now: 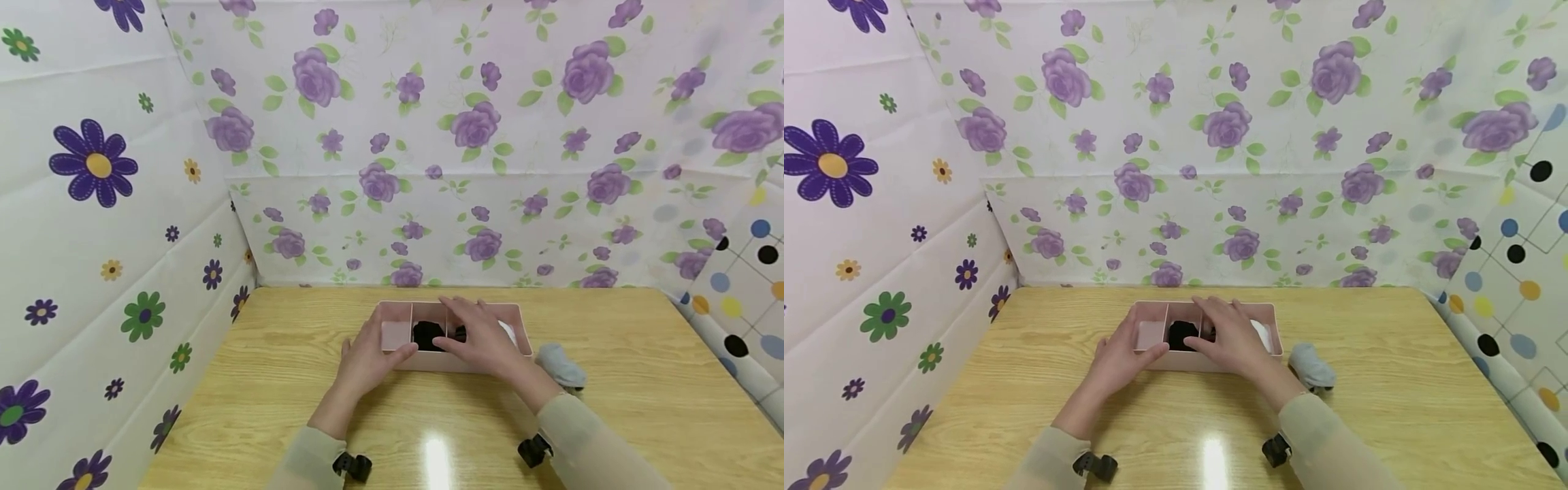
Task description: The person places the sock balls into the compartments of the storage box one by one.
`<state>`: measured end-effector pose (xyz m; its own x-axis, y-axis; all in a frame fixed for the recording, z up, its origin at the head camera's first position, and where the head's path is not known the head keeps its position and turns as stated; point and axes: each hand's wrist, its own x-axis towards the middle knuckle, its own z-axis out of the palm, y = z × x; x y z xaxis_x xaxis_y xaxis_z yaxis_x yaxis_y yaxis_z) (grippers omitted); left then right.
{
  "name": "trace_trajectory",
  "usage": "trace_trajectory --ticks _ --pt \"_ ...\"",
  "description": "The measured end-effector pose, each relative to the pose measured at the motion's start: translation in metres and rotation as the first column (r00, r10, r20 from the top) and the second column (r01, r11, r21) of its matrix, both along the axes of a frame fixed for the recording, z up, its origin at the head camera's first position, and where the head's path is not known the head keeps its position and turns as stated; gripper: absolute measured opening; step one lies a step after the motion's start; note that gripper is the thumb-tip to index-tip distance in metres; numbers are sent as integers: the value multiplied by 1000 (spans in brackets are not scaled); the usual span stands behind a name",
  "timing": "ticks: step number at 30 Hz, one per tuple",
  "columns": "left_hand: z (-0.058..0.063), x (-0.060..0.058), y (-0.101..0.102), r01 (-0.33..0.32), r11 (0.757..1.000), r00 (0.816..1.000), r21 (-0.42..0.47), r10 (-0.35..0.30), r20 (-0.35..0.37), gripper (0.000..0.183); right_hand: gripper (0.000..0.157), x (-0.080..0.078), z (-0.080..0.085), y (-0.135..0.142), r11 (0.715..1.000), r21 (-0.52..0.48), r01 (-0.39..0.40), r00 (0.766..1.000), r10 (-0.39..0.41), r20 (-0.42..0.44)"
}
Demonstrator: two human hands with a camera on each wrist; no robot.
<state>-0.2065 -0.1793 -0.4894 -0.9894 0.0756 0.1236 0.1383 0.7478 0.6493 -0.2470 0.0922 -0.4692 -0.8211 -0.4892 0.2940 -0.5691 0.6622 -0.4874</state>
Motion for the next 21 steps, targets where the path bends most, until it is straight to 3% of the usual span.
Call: trace_trajectory --ticks 10,21 --pt "-1 -2 -2 4 1000 1000 24 -4 -8 118 88 12 5 19 998 45 53 998 -51 -34" --pt "-1 -2 -1 -16 1000 1000 -9 16 2 118 89 23 7 53 998 49 45 998 -42 -54"
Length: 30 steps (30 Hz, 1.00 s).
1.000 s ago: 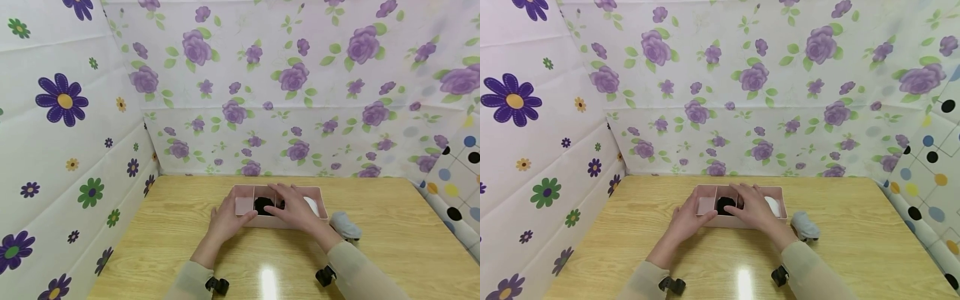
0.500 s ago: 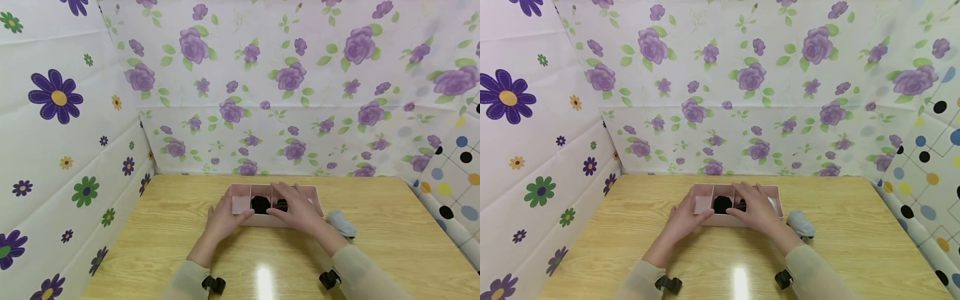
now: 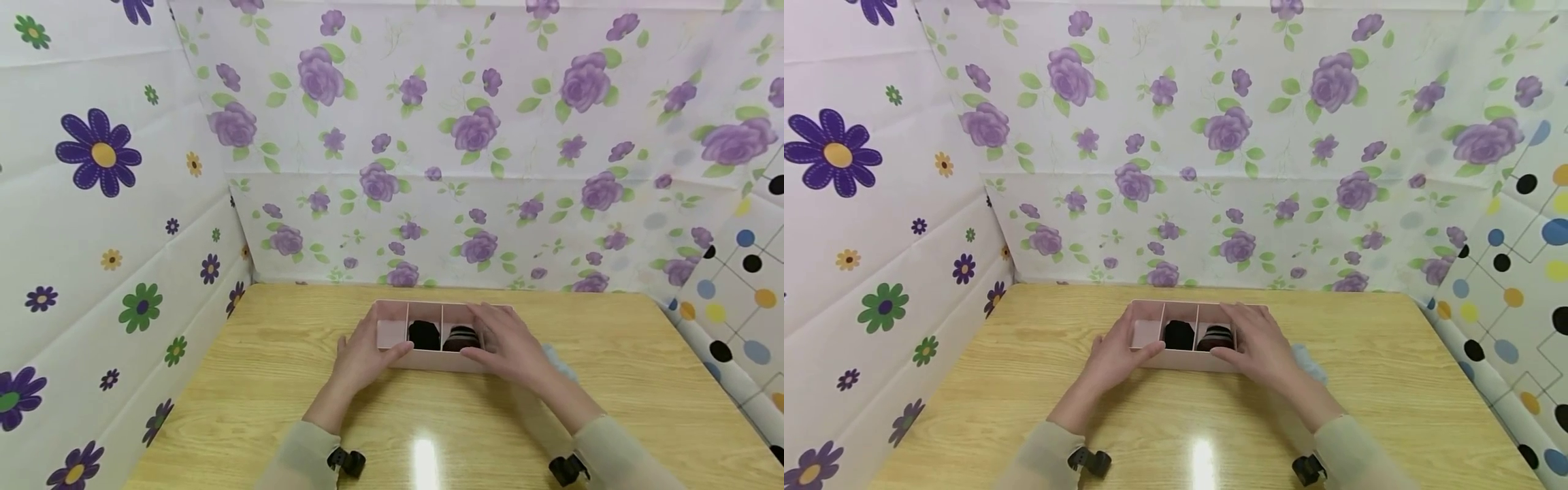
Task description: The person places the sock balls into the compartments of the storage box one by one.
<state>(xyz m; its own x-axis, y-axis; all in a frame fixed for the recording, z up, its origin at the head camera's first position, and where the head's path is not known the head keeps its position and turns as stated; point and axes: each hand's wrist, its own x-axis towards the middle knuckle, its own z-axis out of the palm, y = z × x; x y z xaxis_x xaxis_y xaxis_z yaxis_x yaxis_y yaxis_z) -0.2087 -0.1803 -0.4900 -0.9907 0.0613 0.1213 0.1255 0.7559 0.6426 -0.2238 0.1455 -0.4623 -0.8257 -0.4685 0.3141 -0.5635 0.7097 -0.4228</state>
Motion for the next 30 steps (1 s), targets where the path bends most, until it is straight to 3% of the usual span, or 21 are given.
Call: trace_trajectory --ticks 10,23,30 --pt "0 1 1 3 1000 1000 8 -3 2 117 83 11 8 32 999 -21 -26 998 25 -54" --pt "1 3 0 15 1000 1000 4 -15 4 117 89 31 15 82 997 22 78 996 -79 45" --pt "-1 1 1 17 1000 1000 8 -17 3 116 89 38 11 105 994 28 103 993 -104 60"
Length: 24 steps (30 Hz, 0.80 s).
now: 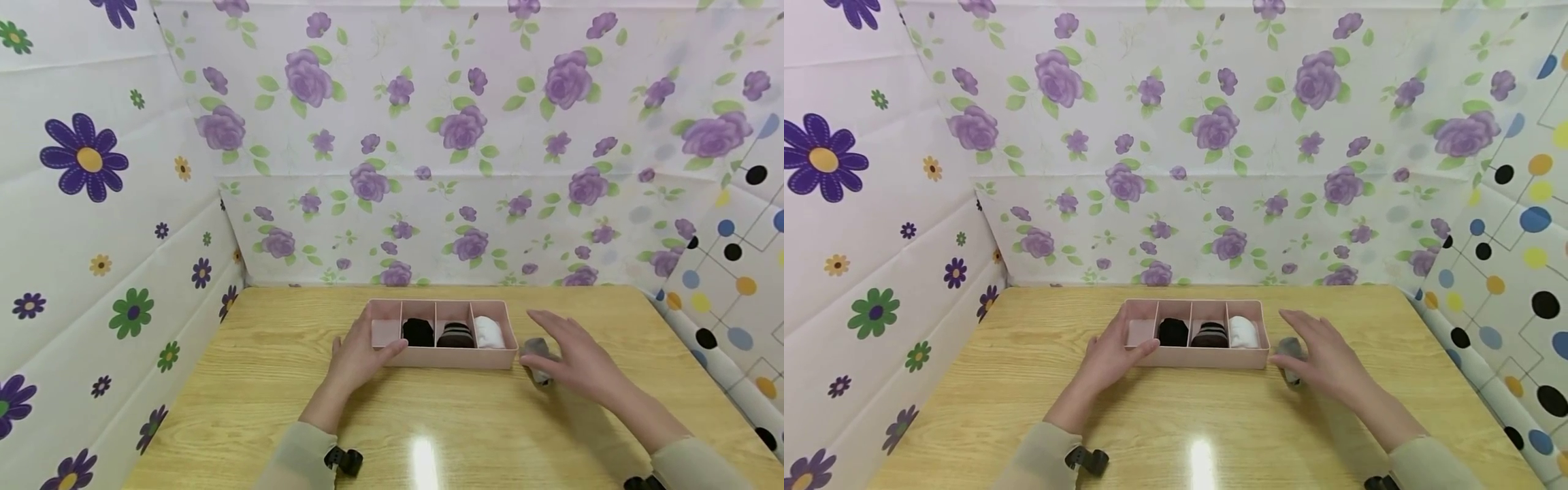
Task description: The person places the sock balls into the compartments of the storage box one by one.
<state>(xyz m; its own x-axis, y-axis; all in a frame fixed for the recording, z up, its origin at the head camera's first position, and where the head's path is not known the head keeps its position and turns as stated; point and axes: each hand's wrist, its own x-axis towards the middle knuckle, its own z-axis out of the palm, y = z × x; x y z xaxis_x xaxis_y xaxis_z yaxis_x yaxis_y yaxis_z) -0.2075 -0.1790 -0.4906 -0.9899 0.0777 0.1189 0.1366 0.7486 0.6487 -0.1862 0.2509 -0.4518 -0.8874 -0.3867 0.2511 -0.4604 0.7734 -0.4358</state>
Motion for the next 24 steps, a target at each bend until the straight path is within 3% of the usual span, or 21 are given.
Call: trace_trajectory --ticks 24 --pt "2 1 -1 -5 1000 1000 18 5 -1 116 86 -7 -33 27 997 55 -48 997 44 65"
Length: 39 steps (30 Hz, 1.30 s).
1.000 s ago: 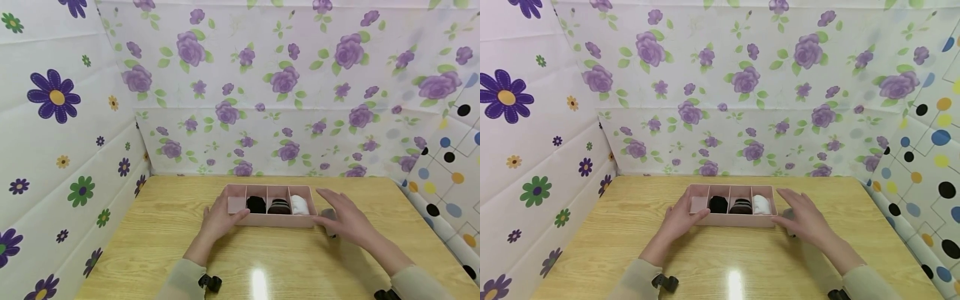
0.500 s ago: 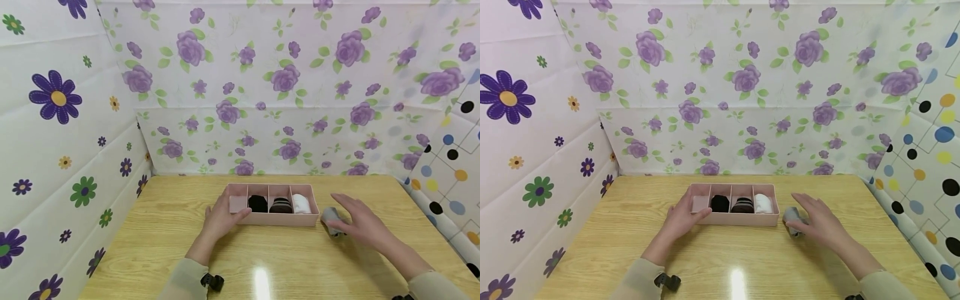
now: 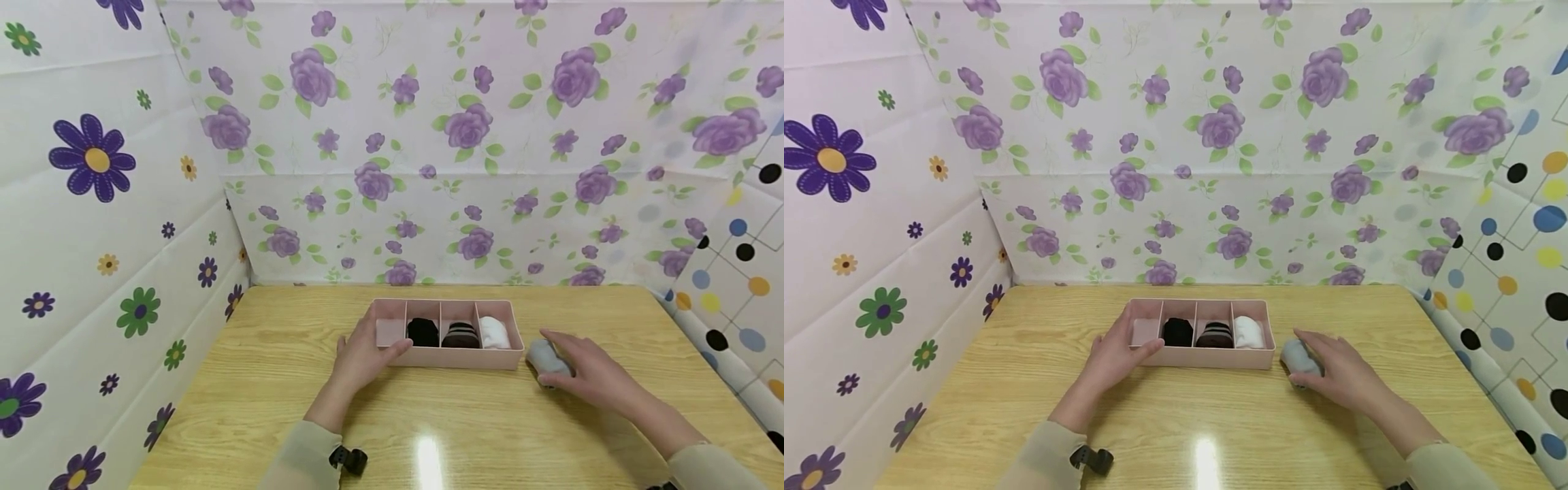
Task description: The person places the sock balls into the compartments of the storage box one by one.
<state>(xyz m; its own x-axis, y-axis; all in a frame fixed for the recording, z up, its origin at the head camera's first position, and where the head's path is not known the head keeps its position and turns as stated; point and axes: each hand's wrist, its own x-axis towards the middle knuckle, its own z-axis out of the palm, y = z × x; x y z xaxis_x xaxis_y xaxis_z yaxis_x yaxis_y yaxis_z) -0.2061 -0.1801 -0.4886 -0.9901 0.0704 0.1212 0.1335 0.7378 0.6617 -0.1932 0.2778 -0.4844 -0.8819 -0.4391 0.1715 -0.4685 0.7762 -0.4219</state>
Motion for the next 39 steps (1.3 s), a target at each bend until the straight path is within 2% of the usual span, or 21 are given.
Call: trace_trajectory --ticks 10,25,39 --pt "1 2 0 0 1000 1000 9 0 6 115 90 3 -6 0 1000 18 -8 999 9 -33" --pt "1 1 -1 0 1000 1000 -4 0 18 118 87 8 -8 -1 998 -38 47 998 -45 46" --pt "2 2 1 -8 1000 1000 15 8 15 117 83 11 -4 4 989 -97 111 994 -108 34"
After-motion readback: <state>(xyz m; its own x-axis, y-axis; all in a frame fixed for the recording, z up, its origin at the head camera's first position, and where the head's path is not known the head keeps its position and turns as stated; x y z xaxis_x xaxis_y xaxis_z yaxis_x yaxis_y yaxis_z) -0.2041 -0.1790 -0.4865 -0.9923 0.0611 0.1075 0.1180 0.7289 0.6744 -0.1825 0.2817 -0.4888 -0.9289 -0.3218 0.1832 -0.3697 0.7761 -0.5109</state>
